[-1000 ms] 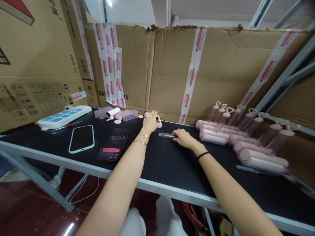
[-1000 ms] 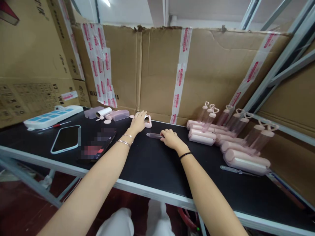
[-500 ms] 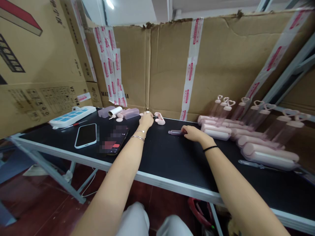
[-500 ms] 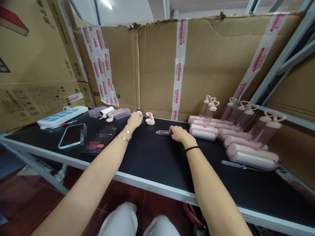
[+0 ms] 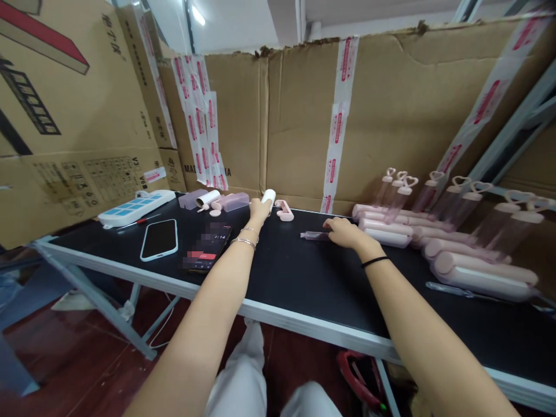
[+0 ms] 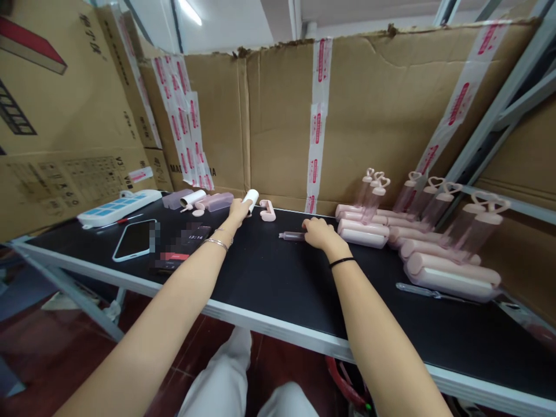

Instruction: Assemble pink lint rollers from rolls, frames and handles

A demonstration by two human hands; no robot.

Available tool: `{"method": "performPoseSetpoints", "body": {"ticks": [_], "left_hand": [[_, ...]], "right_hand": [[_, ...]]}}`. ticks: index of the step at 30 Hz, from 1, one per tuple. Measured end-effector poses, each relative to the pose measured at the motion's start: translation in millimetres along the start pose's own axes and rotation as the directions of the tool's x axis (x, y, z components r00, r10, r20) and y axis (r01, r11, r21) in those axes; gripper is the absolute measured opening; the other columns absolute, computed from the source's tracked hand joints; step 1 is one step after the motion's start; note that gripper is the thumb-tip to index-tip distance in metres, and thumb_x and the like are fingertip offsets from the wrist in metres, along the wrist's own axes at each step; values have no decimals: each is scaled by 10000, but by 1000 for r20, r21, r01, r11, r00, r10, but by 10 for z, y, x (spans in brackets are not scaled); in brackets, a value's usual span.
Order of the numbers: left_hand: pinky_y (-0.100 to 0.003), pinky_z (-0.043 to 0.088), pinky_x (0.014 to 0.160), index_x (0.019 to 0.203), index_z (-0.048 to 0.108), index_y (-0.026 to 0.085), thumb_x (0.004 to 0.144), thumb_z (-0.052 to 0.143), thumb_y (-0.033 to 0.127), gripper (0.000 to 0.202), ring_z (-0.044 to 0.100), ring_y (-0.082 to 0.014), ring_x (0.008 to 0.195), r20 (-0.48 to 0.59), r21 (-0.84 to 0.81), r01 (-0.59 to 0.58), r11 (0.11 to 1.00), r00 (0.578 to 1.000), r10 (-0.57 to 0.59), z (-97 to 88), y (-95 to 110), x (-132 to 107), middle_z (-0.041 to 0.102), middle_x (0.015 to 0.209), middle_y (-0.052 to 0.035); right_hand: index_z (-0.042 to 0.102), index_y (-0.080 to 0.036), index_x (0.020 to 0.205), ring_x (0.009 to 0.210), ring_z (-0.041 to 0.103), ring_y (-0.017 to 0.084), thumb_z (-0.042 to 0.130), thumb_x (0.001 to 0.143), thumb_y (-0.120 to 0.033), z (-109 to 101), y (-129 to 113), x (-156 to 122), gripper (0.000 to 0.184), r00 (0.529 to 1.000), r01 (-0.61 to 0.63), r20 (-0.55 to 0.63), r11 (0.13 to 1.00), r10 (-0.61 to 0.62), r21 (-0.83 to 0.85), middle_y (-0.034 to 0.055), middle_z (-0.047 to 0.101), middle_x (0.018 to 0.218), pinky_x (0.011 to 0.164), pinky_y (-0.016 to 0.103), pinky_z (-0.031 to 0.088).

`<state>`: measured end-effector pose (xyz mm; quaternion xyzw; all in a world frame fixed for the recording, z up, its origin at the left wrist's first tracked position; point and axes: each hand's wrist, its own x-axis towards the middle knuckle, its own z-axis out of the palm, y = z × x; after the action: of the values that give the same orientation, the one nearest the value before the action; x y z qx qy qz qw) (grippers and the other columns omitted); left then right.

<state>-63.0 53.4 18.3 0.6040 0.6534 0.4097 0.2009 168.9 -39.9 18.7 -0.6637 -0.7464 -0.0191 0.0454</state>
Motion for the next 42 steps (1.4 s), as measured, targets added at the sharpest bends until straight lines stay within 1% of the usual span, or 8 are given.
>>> {"method": "performPoseSetpoints", "body": {"ticks": [6, 10, 13, 18, 26, 31, 36, 42], "left_hand": [[-229, 498, 759, 1171, 564, 117, 867, 462, 318, 379, 647, -181, 971, 2, -96, -48, 994, 999, 48, 128, 85, -64, 639, 1143, -127], [-348, 457, 902, 1238, 512, 89, 820, 542, 297, 468, 571, -283, 1115, -104, 186, 60, 981, 994, -41, 16, -56, -108, 480, 1315, -217], [-444, 392, 975, 1214, 530, 87, 810, 523, 220, 426, 472, -332, 1207, -164, 432, -13, 902, 982, 92, -7, -129, -137, 475, 1307, -210], [-529, 127, 1129, 1213, 582, 227, 867, 406, 172, 392, 270, -290, 1366, 170, 603, -479, 637, 858, 484, 199, -81, -191, 446, 1406, -91], [-581, 66, 1130, 1164, 604, 145, 880, 443, 210, 333, 382, -311, 1281, 244, 611, -513, 603, 846, 474, 237, -29, -290, 528, 1329, -144], [-493, 321, 1036, 1117, 552, 94, 955, 312, 230, 319, 537, -266, 1100, 129, 443, -500, 744, 857, 499, 115, 138, -375, 598, 1165, -161], [-306, 454, 853, 1043, 547, 104, 956, 361, 258, 257, 597, -178, 937, 434, -32, -639, 768, 684, 587, 300, 390, -551, 647, 1038, -118], [-263, 443, 841, 996, 574, 94, 929, 422, 259, 235, 591, -158, 922, 500, -144, -631, 762, 618, 607, 380, 420, -575, 651, 1024, -100]], "right_hand": [[592, -141, 1172, 1170, 501, 301, 395, 852, -191, 12, -66, 2, 379, 991, 37, -127, 999, -36, 3, 154, 580, 1247, 950, 432, 395], [601, -154, 1147, 1162, 507, 294, 391, 862, -213, 36, -101, 0, 359, 995, 51, -85, 999, -51, 2, 140, 588, 1238, 936, 444, 405], [601, -162, 1147, 1161, 501, 307, 391, 866, -228, 45, -124, -2, 357, 995, 47, -82, 999, -48, -11, 139, 583, 1241, 913, 464, 415], [610, -163, 1125, 1134, 510, 315, 365, 897, -296, 65, -159, -2, 360, 996, 63, -62, 998, -64, -19, 147, 590, 1211, 888, 478, 423], [627, -182, 1035, 1110, 530, 310, 346, 914, -353, 145, -134, 31, 350, 989, 94, -116, 995, -96, -21, 126, 621, 1141, 890, 481, 424], [566, -146, 1151, 1116, 543, 290, 349, 910, -373, 201, -178, 81, 396, 942, 144, -326, 975, -82, 171, 152, 616, 1176, 947, 442, 411], [465, -131, 1283, 961, 632, 223, 420, 876, -377, 161, -243, 93, 478, 861, 238, -508, 854, 36, 463, 161, 620, 1190, 880, 353, 463], [634, -198, 947, 810, 648, 214, 507, 824, -342, 102, -235, 70, 229, 856, 289, -517, 834, -5, 470, 70, 709, 903, 752, 342, 490]]}}
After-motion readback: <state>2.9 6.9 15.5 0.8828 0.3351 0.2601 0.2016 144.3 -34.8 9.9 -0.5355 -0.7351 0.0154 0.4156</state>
